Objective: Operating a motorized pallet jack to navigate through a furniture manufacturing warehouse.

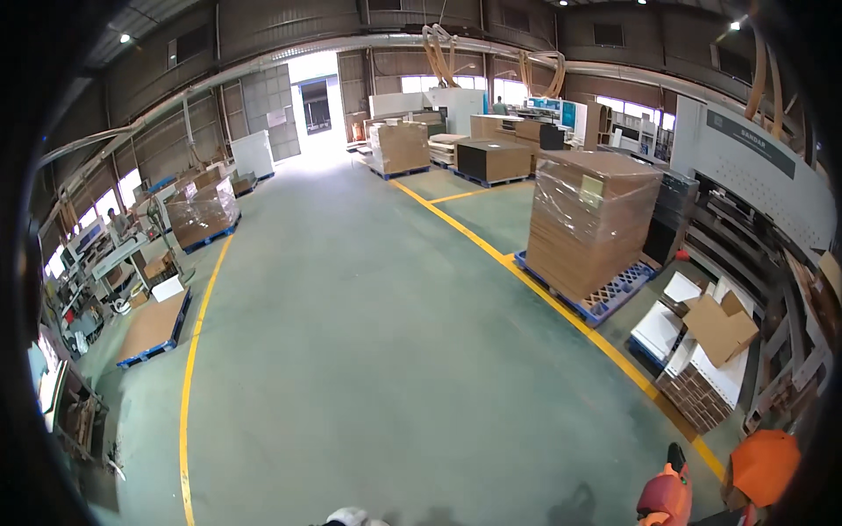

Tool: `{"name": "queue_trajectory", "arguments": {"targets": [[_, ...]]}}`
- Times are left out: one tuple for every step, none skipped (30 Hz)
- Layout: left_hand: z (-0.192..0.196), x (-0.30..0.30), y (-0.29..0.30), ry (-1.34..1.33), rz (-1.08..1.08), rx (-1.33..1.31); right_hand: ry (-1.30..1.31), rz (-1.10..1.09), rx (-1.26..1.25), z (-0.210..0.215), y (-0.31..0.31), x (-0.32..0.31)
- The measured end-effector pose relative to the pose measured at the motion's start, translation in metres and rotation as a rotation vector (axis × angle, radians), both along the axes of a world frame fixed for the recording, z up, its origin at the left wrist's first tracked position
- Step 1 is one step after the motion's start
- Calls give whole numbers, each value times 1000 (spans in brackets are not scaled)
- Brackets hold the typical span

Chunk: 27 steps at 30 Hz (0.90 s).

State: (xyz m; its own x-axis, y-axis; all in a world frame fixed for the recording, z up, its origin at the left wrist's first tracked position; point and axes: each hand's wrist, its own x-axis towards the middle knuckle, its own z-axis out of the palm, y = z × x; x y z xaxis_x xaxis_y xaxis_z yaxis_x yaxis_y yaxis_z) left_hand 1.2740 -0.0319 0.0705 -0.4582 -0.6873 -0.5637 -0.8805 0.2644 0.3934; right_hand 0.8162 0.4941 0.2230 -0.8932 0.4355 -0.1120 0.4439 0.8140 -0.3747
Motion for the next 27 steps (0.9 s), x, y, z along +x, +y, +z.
{"name": "queue_trajectory", "arguments": {"targets": [[-12, 38, -23, -61, 42, 22, 9, -19, -35, -10, -10, 6], [-21, 78, -46, -132, 86, 44, -24, 27, 16, -11, -26, 15], [-25, 113, -63, -211, 116, 76, 72, 45, 133, -13, -46, 28], [-23, 142, -80, -274, 133, 94, 171, 65, 252, -14, -65, 40], [-22, 170, -96, -331, 149, 107, 159, 75, 225, -19, -82, 48], [-21, 196, -109, -366, 161, 120, 147, 86, 196, -24, -100, 49], [-18, 219, -122, -399, 170, 129, 127, 95, 167, -31, -120, 51], [-18, 237, -134, -423, 169, 136, 24, 42, -22, -35, -142, 53], [-19, 253, -145, -438, 160, 145, 16, 85, 24, -37, -161, 57], [-14, 272, -154, -461, 172, 141, -5, 145, 53, -23, -209, 63], [-14, 279, -169, -457, 157, 134, 15, 58, 154, -23, -244, 69], [-20, 273, -188, -437, 114, 133, 69, -15, 177, -51, -245, 48], [-28, 263, -210, -405, 64, 133, 130, -92, 202, -84, -235, 24], [-44, 242, -233, -349, -1, 138, 211, -178, 231, -102, -221, 1], [-35, 258, -243, -372, 16, 113, 122, -107, -3, -113, -288, 8], [-37, 259, -254, -364, -4, 110, 52, -87, -207, -112, -333, 15], [-46, 246, -274, -326, -50, 104, 78, -98, -204, -106, -362, 13], [-38, 265, -274, -332, 17, 56, -34, -68, -321, -71, -461, 44], [-49, 246, -302, -234, 18, 24, 4, -121, -324, -56, -487, 47], [-60, 227, -335, -138, 19, -11, 41, -176, -333, -50, -510, 49], [-67, 223, -366, -75, 44, 6, 57, -143, -330, -41, -549, 51], [-77, 216, -404, -11, 57, 16, 77, -123, -334, -37, -581, 56], [-78, 219, -436, 47, 85, 21, 101, -91, -537, -34, -617, 61], [-77, 228, -463, 58, 153, 76, 133, -80, -512, -28, -653, 65], [-69, 226, -498, 81, 206, 125, 108, -114, -441, -28, -683, 59], [-60, 223, -531, 107, 263, 176, 85, -143, -368, -27, -714, 51], [-38, 219, -554, 48, 231, 144, 121, -114, -318, -27, -741, 49]]}}
